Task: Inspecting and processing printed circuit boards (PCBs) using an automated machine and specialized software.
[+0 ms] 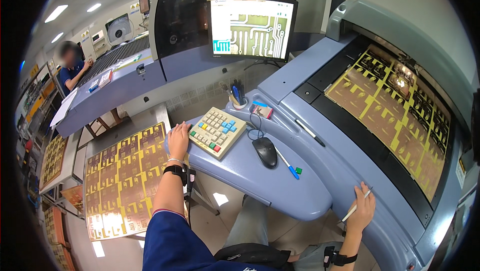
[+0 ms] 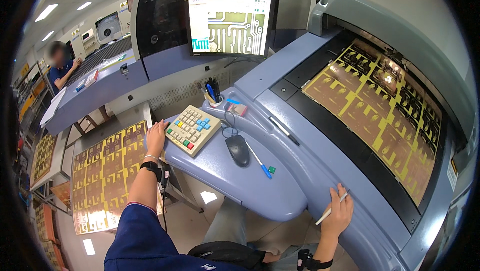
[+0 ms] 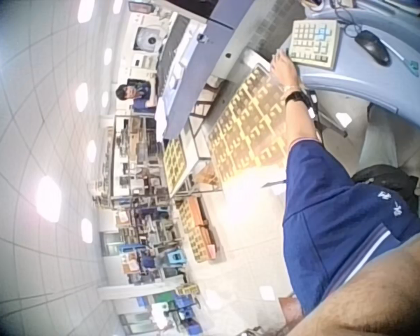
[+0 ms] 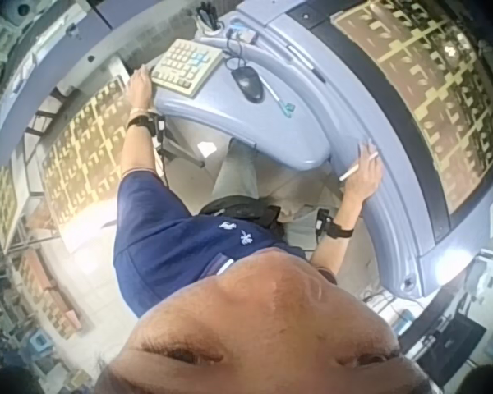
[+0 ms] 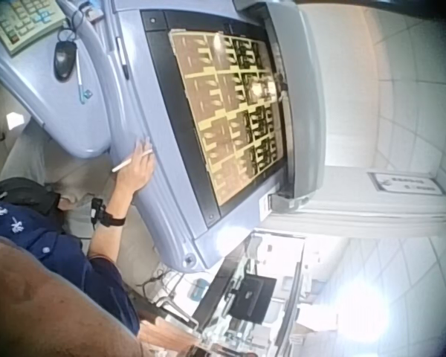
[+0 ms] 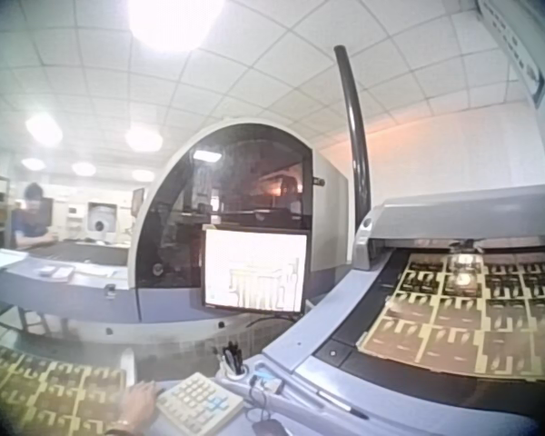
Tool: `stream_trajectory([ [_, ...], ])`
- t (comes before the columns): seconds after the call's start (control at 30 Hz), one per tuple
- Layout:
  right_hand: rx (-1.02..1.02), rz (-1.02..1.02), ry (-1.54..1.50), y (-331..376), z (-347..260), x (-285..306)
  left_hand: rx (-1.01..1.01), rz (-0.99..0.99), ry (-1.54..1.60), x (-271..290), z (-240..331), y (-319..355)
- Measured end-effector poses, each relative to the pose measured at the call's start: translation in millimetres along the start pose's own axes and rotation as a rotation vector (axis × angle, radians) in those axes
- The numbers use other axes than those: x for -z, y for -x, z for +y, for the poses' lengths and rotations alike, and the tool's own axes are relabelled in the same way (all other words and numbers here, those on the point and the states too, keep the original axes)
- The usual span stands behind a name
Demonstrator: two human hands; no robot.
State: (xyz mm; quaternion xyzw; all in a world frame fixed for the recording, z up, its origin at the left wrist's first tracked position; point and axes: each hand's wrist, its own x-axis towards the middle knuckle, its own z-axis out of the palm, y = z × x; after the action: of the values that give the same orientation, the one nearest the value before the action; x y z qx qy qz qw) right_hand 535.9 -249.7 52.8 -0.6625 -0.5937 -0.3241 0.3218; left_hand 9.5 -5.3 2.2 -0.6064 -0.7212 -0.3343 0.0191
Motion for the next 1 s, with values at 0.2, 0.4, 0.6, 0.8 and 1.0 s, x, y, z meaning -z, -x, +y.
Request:
stream_trajectory([
  [0.2, -0.003, -0.019, 0.006, 0.0, -1.1, 1.5, 0.025, 0.006, 0.048, 1.5, 2.2, 0.1],
  [0.4, -0.004, -0.016, 0.007, -0.4, -2.1, 1.4, 0.021, -0.02, 0.005, 0.1, 0.6, -1.4],
  [0.6, 0.005, -0.008, 0.016, -1.9, -3.1, 2.9, 0.032, -0.052, -0.037, 2.0, 5.5, -1.3],
  [0.8, 0.005, -0.004, 0.017, -1.5, -2.8, 2.5, 0.019, -0.01, 0.001, -1.7, -0.9, -1.3],
  [1.0, 0.006, -0.006, 0.017, -2.1, -3.4, 2.7, 0.024, -0.002, 0.015, -3.2, -3.2, -2.5],
])
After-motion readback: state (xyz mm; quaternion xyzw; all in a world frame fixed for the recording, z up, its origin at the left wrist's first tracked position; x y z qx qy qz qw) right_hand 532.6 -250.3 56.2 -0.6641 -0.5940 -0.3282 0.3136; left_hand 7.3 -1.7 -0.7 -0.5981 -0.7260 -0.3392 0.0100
